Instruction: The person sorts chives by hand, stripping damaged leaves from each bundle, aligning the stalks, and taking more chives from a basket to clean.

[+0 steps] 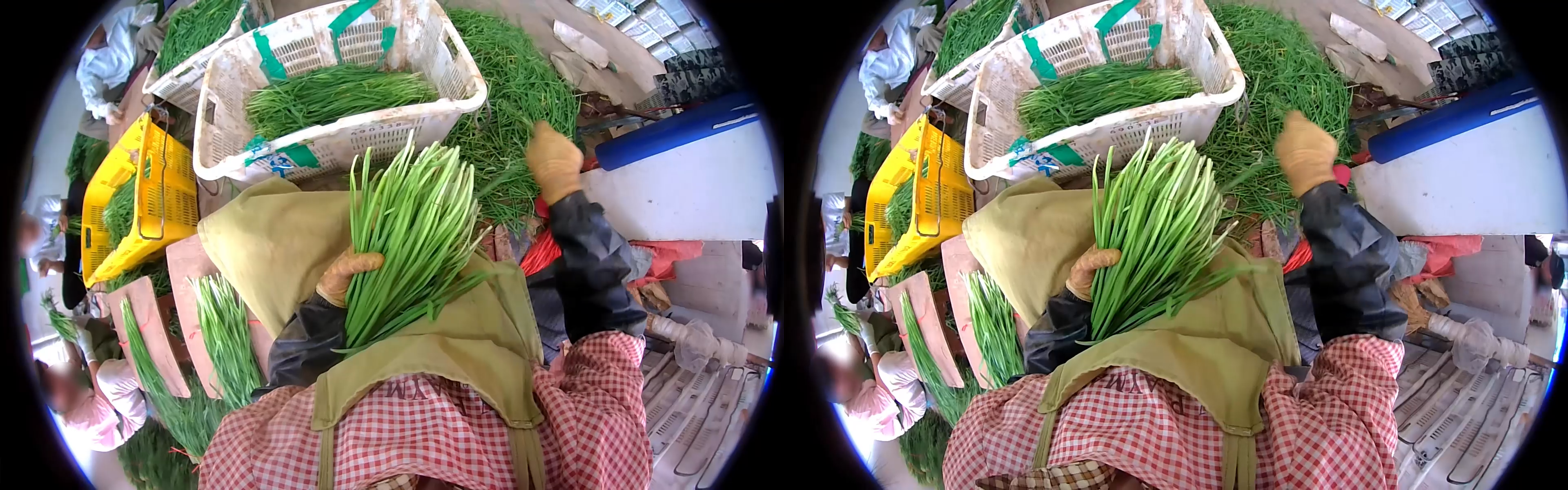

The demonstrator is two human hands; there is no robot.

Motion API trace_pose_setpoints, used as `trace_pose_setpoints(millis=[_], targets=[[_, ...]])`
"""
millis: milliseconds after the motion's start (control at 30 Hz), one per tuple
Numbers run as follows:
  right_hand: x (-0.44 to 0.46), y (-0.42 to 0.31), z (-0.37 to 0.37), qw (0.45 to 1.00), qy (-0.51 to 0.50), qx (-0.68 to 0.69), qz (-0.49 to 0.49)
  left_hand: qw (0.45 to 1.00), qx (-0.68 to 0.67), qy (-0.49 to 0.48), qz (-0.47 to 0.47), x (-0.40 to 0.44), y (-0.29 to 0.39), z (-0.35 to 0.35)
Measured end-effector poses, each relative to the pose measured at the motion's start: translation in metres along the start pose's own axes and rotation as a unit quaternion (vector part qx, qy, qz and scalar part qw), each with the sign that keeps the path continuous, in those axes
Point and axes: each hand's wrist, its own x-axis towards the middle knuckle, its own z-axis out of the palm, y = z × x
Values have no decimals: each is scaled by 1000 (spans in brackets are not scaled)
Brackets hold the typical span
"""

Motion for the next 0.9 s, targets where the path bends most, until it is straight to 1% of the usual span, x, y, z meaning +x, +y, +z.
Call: trace_pose_setpoints(millis=[67, 100, 133, 200, 233, 267, 333, 367, 400, 433, 467, 500, 533, 567, 600, 633, 667, 733, 767, 833, 867, 900], targets=[[0, 22, -14, 999, 4, -8, 47, 1000, 18, 9, 7, 2, 3, 0], [-24, 9, -40, 996, 70, 56, -30, 1000, 24, 6, 20, 3, 2, 2], [-41, -9, -57, 988, 58, 132, -48, 999, 29, 5, 30, 2, 1, 3], [-85, -46, -84, 952, -46, 285, -106, 999, 34, 7, 25, 3, 1, 7], [-105, -60, -80, 946, -36, 279, -159, 999, 35, 14, 32, 4, 1, 11], [-118, -70, -64, 922, 1, 292, -255, 998, 36, 20, 39, 5, 1, 14], [-126, -77, -40, 894, -84, 340, -281, 998, 22, 16, 50, 3, 3, 19], [-120, -72, -35, 853, -95, 461, -223, 998, 5, 13, 64, 2, 3, 20], [-107, -61, -32, 796, -109, 573, -162, 998, 3, 15, 68, 2, 4, 17], [-90, -52, -27, 833, -49, 547, -63, 998, 2, 7, 70, 2, 4, 13], [-76, -43, -34, 840, -24, 541, 37, 998, 0, -1, 70, 1, 3, 9], [-72, -40, -53, 893, 16, 450, 15, 998, 8, 9, 68, 0, 4, 8], [-68, -39, -68, 934, 59, 354, -8, 997, 8, 5, 72, 1, 4, 11], [-66, -42, -68, 915, 127, 367, -110, 996, 13, 5, 83, 2, 4, 14], [-66, -52, -69, 883, 191, 375, -209, 996, 17, 8, 92, 2, 3, 17], [-75, -65, -74, 878, 161, 387, -230, 996, 17, 8, 90, 2, 2, 18], [-78, -75, -69, 880, 159, 347, -282, 996, 16, 16, 87, 3, 1, 19], [-84, -89, -67, 922, 58, 234, -303, 996, 16, 26, 84, 2, 0, 20], [-85, -91, -59, 931, 24, 218, -291, 995, 3, 29, 97, 2, 0, 20], [-86, -89, -50, 922, 22, 242, -301, 990, -8, 42, 136, 7, -1, 7], [-87, -87, -45, 913, 19, 265, -308, 989, -11, 45, 138, 7, 0, 6], [-88, -87, -40, 908, 51, 276, -311, 989, -44, 39, 138, 6, 2, 5]])
